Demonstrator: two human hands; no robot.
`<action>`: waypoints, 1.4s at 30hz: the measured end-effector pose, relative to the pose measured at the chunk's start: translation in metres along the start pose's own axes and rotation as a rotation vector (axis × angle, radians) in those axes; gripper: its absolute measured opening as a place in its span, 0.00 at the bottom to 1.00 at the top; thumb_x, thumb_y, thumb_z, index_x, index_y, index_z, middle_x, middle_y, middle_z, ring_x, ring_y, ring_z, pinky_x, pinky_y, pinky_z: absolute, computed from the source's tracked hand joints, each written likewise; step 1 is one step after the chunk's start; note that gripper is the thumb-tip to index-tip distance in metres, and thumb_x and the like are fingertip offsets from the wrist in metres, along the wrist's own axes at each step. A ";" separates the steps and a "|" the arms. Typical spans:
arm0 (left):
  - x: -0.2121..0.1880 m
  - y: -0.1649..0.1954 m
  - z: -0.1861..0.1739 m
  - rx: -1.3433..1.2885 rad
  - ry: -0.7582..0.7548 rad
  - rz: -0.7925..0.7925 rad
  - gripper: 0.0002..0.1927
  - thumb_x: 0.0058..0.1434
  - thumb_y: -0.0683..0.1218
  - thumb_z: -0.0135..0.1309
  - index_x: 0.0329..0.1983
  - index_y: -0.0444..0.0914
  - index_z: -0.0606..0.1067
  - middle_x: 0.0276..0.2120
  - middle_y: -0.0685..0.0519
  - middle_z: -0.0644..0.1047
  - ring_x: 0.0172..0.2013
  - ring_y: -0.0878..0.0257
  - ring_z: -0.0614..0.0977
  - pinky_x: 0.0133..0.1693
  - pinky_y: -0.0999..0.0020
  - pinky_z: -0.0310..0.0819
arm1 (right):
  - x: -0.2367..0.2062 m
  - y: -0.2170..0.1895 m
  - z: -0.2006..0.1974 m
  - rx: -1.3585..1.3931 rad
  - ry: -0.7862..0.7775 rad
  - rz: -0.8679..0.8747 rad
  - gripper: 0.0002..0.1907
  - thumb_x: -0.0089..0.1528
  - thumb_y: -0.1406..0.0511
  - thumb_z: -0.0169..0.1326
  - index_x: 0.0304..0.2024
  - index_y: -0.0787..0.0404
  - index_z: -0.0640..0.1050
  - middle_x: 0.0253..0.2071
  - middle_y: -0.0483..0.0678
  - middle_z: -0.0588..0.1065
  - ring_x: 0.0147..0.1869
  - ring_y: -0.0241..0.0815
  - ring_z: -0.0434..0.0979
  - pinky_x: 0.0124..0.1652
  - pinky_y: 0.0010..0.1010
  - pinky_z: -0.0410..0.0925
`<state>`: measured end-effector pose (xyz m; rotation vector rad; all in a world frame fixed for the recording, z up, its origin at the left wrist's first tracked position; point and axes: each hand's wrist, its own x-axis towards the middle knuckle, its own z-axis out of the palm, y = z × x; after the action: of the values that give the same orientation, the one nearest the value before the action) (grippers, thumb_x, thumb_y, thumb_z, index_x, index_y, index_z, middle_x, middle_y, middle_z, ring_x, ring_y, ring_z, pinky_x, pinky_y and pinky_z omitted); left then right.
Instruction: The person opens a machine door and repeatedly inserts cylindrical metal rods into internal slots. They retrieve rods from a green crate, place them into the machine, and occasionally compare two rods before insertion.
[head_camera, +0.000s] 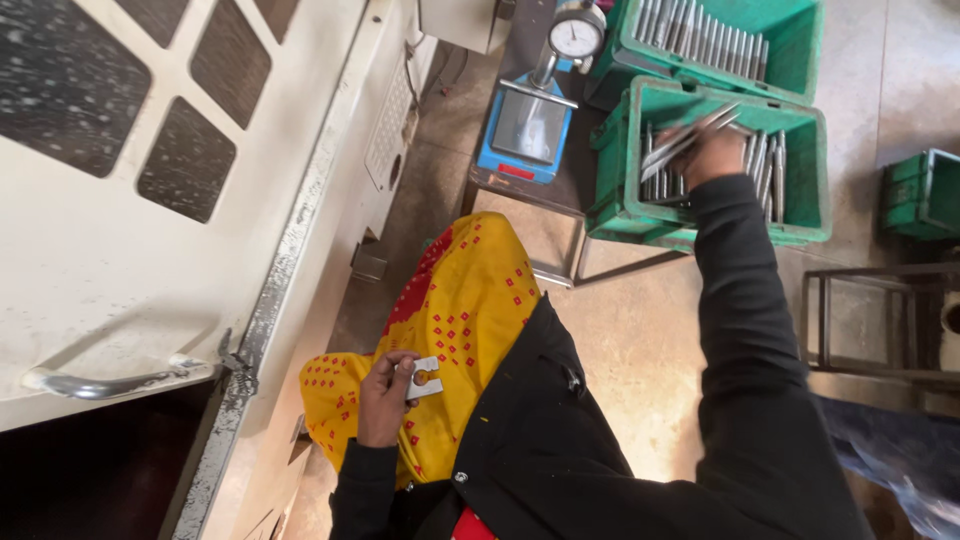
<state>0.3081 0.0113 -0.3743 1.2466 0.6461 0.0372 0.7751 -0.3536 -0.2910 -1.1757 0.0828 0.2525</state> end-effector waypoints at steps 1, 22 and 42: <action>0.000 -0.001 -0.001 0.009 0.013 0.006 0.12 0.69 0.50 0.51 0.45 0.37 0.78 0.28 0.57 0.78 0.25 0.73 0.75 0.26 0.77 0.68 | -0.002 0.006 0.005 -0.156 -0.025 0.070 0.09 0.67 0.65 0.49 0.45 0.63 0.75 0.38 0.52 0.79 0.41 0.51 0.83 0.42 0.46 0.78; -0.001 0.006 -0.004 0.029 0.027 0.005 0.13 0.69 0.50 0.52 0.45 0.36 0.77 0.25 0.54 0.76 0.21 0.70 0.72 0.23 0.76 0.66 | 0.033 0.011 0.024 -0.252 -0.048 0.286 0.07 0.64 0.74 0.52 0.41 0.77 0.77 0.38 0.58 0.78 0.38 0.50 0.77 0.38 0.40 0.74; 0.015 0.012 0.047 -0.353 -0.152 0.136 0.16 0.72 0.51 0.44 0.57 0.38 0.71 0.52 0.50 0.77 0.51 0.59 0.82 0.50 0.57 0.82 | -0.201 0.111 0.163 -1.362 -0.847 -0.271 0.19 0.61 0.64 0.60 0.53 0.64 0.76 0.29 0.60 0.78 0.32 0.54 0.79 0.34 0.45 0.73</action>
<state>0.3460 -0.0199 -0.3626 0.9389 0.4011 0.1618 0.5427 -0.1940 -0.2892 -2.2793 -1.1500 0.5818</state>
